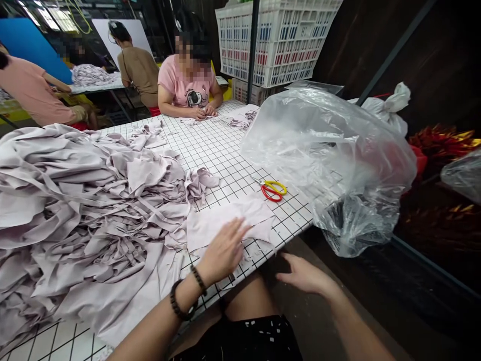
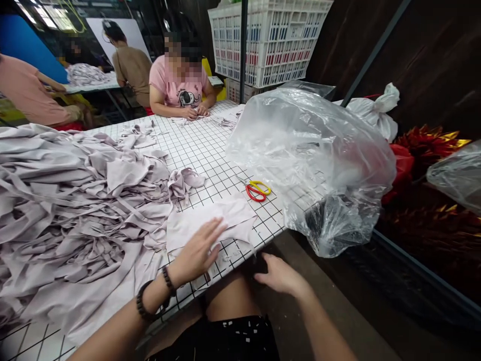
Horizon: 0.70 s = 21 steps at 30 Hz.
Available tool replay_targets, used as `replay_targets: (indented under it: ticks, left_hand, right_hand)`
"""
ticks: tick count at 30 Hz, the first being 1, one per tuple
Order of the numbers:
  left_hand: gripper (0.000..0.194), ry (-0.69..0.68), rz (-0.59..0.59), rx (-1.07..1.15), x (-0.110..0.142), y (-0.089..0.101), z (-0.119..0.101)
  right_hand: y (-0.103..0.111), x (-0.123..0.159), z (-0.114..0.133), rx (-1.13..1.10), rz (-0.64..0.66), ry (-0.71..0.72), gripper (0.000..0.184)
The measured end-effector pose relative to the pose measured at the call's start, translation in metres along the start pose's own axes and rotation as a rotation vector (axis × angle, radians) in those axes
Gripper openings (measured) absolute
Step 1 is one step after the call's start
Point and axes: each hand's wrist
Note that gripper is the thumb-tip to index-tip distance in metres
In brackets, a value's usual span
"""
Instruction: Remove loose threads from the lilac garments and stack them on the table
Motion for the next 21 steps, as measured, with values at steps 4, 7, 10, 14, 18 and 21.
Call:
replay_targets:
  ticks: [4,7,10,14,18,21]
  left_hand:
    - [0.053,-0.204,0.141,0.119,-0.038,-0.027,-0.027]
    - [0.045,-0.203,0.142,0.131,-0.046,-0.039,-0.026]
    - [0.041,-0.214,0.133,0.116,-0.044,-0.041,-0.022]
    - [0.044,-0.235,0.133,0.073,-0.041,-0.041,-0.022]
    - [0.053,-0.270,0.129,0.021,-0.040,-0.043,-0.022]
    - [0.057,-0.275,0.135,-0.010,-0.039,-0.043,-0.022]
  right_hand:
    - [-0.045,-0.013,-0.006,-0.416,-0.111,0.149,0.035]
    - [-0.035,-0.004,-0.001,-0.482,-0.145,0.161,0.031]
    - [-0.007,0.025,0.006,-0.237,-0.367,0.189,0.026]
    - [-0.001,0.054,0.005,0.268,-0.546,0.258,0.021]
    - [-0.034,0.062,-0.014,0.244,-0.397,0.228,0.021]
    - [-0.047,0.071,-0.029,0.079,-0.396,0.163,0.025]
Point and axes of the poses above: each hand's wrist, its own x-axis away from the middle knuckle, its own y-axis out of the back of the hand, z = x × y, and after that the axes turned 6 degrees about z, right-handed
